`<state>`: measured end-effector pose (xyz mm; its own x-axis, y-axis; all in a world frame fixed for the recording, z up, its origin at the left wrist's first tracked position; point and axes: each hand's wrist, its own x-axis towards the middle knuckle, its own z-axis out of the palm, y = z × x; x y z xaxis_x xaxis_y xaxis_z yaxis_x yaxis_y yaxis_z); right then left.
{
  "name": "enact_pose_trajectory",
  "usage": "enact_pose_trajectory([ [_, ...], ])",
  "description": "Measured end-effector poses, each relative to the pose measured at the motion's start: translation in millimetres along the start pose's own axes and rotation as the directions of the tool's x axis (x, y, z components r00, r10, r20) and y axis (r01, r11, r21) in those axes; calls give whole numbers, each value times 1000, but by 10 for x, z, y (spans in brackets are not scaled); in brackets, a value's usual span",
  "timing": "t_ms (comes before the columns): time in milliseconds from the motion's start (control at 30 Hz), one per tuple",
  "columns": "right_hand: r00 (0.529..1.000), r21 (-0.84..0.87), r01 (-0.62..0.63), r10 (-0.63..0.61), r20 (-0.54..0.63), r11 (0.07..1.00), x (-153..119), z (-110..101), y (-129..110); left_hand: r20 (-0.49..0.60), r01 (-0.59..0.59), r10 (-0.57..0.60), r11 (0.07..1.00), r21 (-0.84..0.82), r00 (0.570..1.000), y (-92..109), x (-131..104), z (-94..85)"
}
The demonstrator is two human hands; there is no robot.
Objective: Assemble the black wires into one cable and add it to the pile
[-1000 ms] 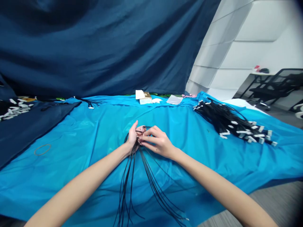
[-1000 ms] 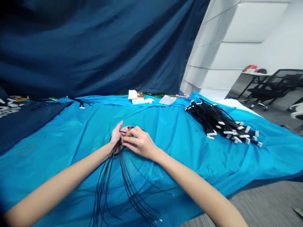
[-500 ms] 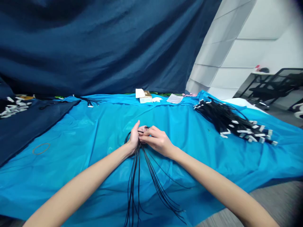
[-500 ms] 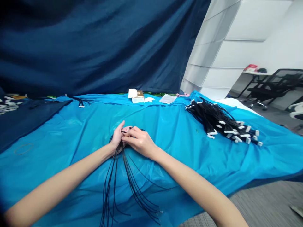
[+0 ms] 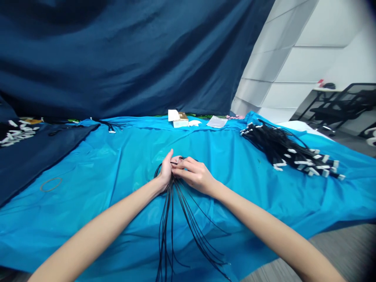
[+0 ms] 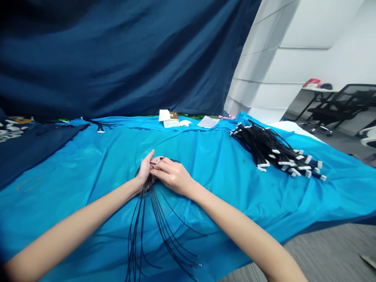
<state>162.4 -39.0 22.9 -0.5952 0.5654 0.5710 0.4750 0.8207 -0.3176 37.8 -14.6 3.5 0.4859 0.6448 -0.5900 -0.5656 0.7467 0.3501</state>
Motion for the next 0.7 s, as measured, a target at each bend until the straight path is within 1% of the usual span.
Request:
enact_pose_trajectory([
  [167, 999, -11, 43, -43, -18, 999, 5, 0, 1, 9, -1, 2, 1000, -17, 1000, -1, -13, 12],
  [300, 993, -49, 119, -120, -19, 992, 20, -28, -7, -48, 1, -2, 1000, -27, 999, 11, -19, 41],
  [400, 986, -94, 163, -165, -15, 982, 32, -38, -19, -70, 15, -17, 999, -28, 997, 24, -30, 75],
  [500, 987, -88, 158, -161, -28, 983, 26, -17, -35, -80, 8, -10, 1000, -26, 997, 29, -45, 96],
  [567, 994, -21, 101, -102, -36, 995, 19, 1, -56, -73, 4, -5, 1000, -20, 997, 26, -48, 87],
  [600, 998, 39, 49, -48, -46, 998, 19, 6, -71, -64, -2, 1, 1000, -12, 998, 22, -45, 74],
  [667, 989, 208, -112, 130, -73, 972, 35, 0, -108, -40, -21, 22, 999, 31, 999, 12, -37, 36],
  [700, 967, 314, -209, 244, -77, 926, 51, -11, -128, -32, -32, 34, 997, 65, 999, 7, -32, 15],
])
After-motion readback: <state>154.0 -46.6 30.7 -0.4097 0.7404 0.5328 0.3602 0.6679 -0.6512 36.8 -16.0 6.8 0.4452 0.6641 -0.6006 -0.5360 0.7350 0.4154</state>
